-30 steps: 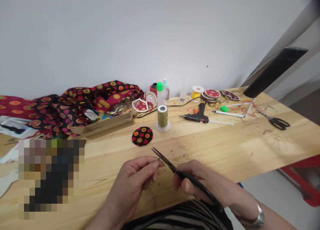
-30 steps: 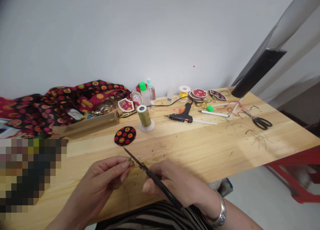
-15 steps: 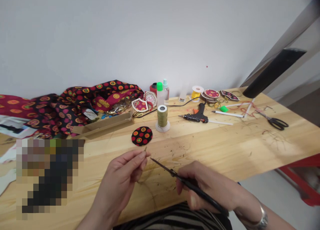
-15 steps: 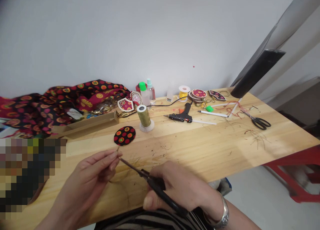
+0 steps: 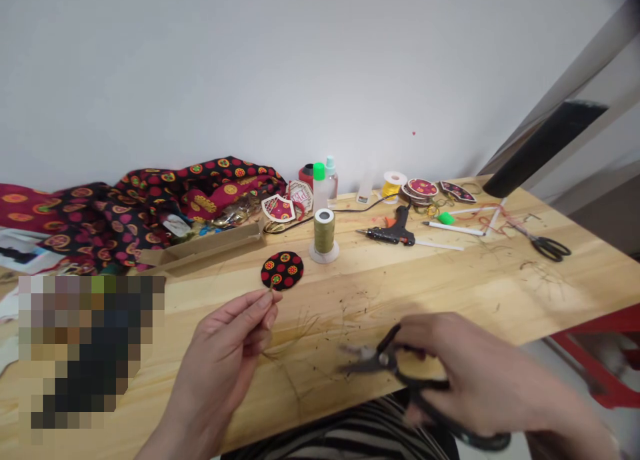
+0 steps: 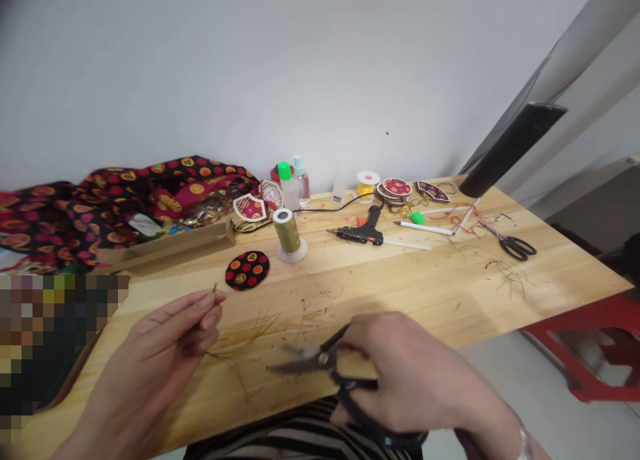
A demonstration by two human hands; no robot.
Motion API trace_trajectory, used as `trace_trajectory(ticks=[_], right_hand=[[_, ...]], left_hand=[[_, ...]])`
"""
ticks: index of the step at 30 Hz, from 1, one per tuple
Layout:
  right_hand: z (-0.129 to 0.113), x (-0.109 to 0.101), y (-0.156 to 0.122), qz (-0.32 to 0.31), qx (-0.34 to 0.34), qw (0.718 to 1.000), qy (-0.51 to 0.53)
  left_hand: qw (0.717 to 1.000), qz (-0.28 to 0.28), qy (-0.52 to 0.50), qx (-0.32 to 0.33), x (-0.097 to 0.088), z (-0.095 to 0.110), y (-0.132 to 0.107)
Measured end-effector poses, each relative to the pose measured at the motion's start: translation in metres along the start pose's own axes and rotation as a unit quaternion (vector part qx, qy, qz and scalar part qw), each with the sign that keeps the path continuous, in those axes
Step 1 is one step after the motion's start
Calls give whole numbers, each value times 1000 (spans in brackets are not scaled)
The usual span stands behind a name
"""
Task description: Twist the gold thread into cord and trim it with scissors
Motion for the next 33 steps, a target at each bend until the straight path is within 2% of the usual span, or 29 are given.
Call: trace_trajectory(ticks=[3,7,10,14,18,22,24,28,31,33], right_hand=[[38,-17,-6,71,87,986,-120],[85,-33,-12,126,200,944,-231],[99,-38,-14,124,232,935,-237],[104,-40,-15,119,232,939,-224],[97,-31,-6,129,189,929,-290],[66,-18,16,195,145,903,-355],[46,-9,31,210,91,914,-334],[15,7,60,189,-31,954,-231],[8,19,76,167,-85,964,-191],[9,25,83,163,-96,963,-192]], left_hand=[[1000,6,-7,0,0,0,0],[1000,7,-14,-7,2,0,0],[1000,6,-12,-12,3,-1,0],[1000,4,-7,-16,4,-3,-1],[1000,1,-2,-20,4,-6,0],[1000,-1,-2,-20,6,-9,0],[1000,-8,-1,-23,7,-10,-1],[999,-25,3,-26,9,-13,-5],[999,-34,3,-28,9,-14,-8],[999,-39,5,-33,9,-15,-8]])
Point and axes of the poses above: each hand's wrist, its own y-axis towards the middle knuckle, its own x-axis out of the palm, z = x × y, the point moved 3 cm from there along y, towards the middle knuckle, and after that the axes turned 4 degrees about y, right-handed, at the moved point
